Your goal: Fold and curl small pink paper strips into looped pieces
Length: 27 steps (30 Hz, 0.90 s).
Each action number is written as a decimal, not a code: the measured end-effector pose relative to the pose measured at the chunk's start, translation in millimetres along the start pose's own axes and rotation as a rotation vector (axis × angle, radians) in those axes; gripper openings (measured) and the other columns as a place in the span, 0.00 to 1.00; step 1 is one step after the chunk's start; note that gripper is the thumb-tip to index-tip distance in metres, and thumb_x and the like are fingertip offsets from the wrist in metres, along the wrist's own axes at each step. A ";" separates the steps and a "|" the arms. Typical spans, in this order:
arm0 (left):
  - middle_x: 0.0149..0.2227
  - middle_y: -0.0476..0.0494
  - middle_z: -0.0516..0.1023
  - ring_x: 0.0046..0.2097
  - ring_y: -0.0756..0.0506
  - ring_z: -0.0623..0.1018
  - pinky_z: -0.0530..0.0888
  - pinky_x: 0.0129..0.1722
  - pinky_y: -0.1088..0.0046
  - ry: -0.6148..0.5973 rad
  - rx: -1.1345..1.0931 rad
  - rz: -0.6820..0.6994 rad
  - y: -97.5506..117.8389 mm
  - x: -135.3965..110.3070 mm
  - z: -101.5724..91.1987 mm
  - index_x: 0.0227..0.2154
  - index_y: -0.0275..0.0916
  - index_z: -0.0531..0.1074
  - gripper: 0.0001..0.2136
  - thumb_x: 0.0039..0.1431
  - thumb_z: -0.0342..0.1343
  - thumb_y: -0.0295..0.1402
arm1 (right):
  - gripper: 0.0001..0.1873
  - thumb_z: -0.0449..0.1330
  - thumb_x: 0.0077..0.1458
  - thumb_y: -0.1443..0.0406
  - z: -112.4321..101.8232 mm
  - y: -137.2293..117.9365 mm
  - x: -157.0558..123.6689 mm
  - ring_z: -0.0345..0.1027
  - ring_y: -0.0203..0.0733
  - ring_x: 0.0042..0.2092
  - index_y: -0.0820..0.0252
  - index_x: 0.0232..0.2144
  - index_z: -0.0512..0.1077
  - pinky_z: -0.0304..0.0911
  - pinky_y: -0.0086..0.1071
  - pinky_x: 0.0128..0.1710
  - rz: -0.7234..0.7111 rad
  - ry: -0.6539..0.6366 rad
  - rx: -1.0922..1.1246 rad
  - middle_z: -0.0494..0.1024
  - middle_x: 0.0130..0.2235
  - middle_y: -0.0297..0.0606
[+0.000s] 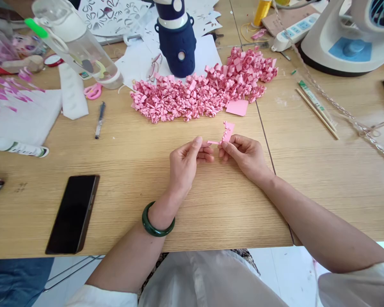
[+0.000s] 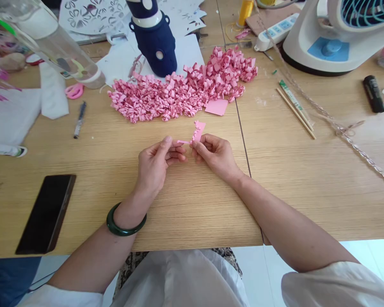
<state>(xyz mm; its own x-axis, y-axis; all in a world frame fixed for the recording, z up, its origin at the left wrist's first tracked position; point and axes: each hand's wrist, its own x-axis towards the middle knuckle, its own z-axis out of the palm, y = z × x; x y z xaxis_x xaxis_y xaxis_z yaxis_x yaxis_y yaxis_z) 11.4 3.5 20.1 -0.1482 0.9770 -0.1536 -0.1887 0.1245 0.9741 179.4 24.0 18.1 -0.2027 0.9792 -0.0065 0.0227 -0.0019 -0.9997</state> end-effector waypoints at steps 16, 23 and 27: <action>0.28 0.47 0.82 0.26 0.52 0.79 0.75 0.29 0.77 -0.028 0.256 0.214 -3.3 3.6 -9.3 0.30 0.38 0.82 0.13 0.63 0.63 0.43 | 0.28 0.68 0.52 0.40 1.4 1.6 0.9 0.68 0.35 0.26 0.58 0.28 0.74 0.67 0.31 0.29 0.004 -0.019 0.002 0.78 0.28 0.35; 0.30 0.43 0.84 0.26 0.50 0.79 0.77 0.30 0.75 -0.033 0.168 0.126 -1.1 3.0 -7.2 0.33 0.36 0.83 0.19 0.61 0.63 0.50 | 0.27 0.68 0.53 0.41 1.1 0.8 0.5 0.68 0.36 0.26 0.58 0.27 0.73 0.66 0.33 0.29 0.006 0.003 -0.021 0.77 0.28 0.35; 0.32 0.40 0.85 0.27 0.49 0.80 0.78 0.31 0.73 -0.001 0.110 0.036 2.3 3.0 -6.1 0.36 0.35 0.83 0.24 0.61 0.60 0.55 | 0.26 0.68 0.53 0.42 1.2 -0.5 0.1 0.68 0.36 0.26 0.58 0.27 0.74 0.66 0.32 0.29 0.012 0.007 -0.016 0.78 0.28 0.35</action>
<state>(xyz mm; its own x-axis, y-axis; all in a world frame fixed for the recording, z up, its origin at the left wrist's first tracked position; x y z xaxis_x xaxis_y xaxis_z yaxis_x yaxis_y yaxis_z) 4.6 5.7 20.9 -0.1521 0.9813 -0.1176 -0.0751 0.1072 0.9914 178.2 23.8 18.5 -0.1954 0.9805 -0.0187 0.0409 -0.0109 -0.9991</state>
